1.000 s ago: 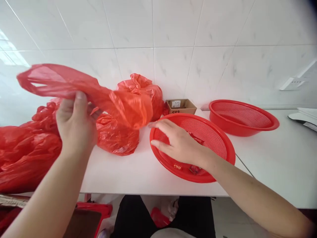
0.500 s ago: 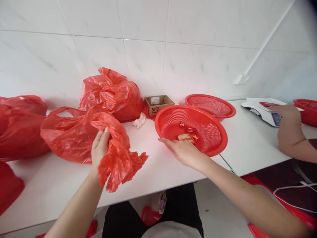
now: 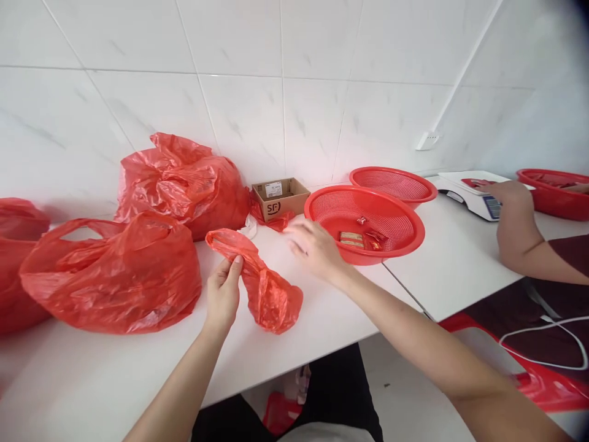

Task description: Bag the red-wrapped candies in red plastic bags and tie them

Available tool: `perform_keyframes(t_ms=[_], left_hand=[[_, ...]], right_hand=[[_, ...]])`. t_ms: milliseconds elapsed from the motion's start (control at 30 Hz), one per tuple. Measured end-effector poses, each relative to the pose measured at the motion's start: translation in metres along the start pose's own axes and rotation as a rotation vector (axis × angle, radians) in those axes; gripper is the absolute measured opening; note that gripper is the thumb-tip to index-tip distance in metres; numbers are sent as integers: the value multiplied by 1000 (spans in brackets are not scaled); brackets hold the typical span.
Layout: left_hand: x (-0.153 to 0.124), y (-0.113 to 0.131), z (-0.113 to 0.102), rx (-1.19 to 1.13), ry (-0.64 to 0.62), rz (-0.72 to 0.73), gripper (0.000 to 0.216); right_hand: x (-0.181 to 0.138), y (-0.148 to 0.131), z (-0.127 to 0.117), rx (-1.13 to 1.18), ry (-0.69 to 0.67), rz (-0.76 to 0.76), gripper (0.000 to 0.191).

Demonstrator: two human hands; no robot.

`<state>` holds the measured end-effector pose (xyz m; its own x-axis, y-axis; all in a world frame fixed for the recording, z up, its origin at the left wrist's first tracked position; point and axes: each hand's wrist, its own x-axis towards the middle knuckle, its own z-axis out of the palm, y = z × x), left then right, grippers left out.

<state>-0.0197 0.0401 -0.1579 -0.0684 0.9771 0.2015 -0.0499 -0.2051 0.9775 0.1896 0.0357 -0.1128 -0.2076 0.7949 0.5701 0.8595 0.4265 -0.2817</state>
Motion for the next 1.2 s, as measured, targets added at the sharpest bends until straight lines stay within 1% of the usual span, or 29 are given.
perform_keyframes(t_ms=[67,100,133,167,233,300,333,367,400,433,500,533,567,600,633,700,733,767,800,833,867,933,1000,1067,1100,1133,1167,1200], left_hand=[[2,4,3,-2,-23,29,34],[4,6,4,5,-34,40,33],[6,7,4,6,-47,43,32],[9,7,3,-10,-57,37,32],[17,6,-3,-117,-54,12,28],[28,4,-12,-282,-20,-24,25],[34,3,-17,-351,-10,-36,23],[38,1,-22,-398,-15,-45,22],[42,0,-25,-425,-35,-54,21],[45,-3,-27,-439,-67,-62,21],[45,-8,-24,-452,-143,-84,21],[43,-11,-20,-455,-180,-103,22],[40,-13,-16,-458,-214,-121,22],[37,-16,-12,-461,-239,-133,22],[34,-18,-9,-467,-247,-140,21],[31,-22,-9,-464,-215,-158,19],[31,-23,-13,-453,-181,-168,18],[33,-24,-17,-442,-134,-177,17],[36,-25,-23,-435,-77,-186,17],[40,-26,-29,-441,-9,-187,17],[43,-26,-35,-463,65,-173,18],[50,-28,-42,-513,191,-126,21],[52,-29,-45,-486,227,-111,20],[49,-30,-43,-366,223,-119,16],[47,-30,-42,-271,222,-100,17],[43,-29,-40,-155,225,-48,22],[38,-28,-38,-22,233,43,31],[33,-25,-36,124,235,164,42]], right_hand=[[-15,-25,6,266,18,-99,19],[-22,-34,10,339,-5,-108,18],[-30,-40,15,353,-47,-96,20],[-37,-41,21,310,-110,-72,26],[-48,-31,32,129,-307,-13,39],[-56,-11,39,-8,-510,52,38],[-59,-2,40,-12,-563,86,34],[-60,5,38,30,-559,119,28],[-60,9,34,104,-493,151,23],[-58,10,29,191,-374,175,19],[-50,0,18,346,-85,183,16],[-45,-8,15,400,25,162,15],[-40,-16,15,440,76,130,16],[-37,-25,19,465,60,97,18],[-35,-32,25,469,-16,70,22],[-37,-38,44,400,-261,23,32],[-41,-37,53,334,-373,-2,32],[-44,-33,61,267,-446,-25,28],[-48,-26,66,213,-471,-43,23],[-52,-17,67,187,-448,-50,20],[-54,-7,64,189,-391,-39,22],[-57,13,50,244,-237,17,29],[-59,28,30,296,-107,69,36],[-60,36,14,325,-12,98,38],[-61,38,8,330,31,106,39],[-62,39,4,331,69,112,39],[-63,39,2,327,101,115,39],[-64,39,1,322,124,119,39]])
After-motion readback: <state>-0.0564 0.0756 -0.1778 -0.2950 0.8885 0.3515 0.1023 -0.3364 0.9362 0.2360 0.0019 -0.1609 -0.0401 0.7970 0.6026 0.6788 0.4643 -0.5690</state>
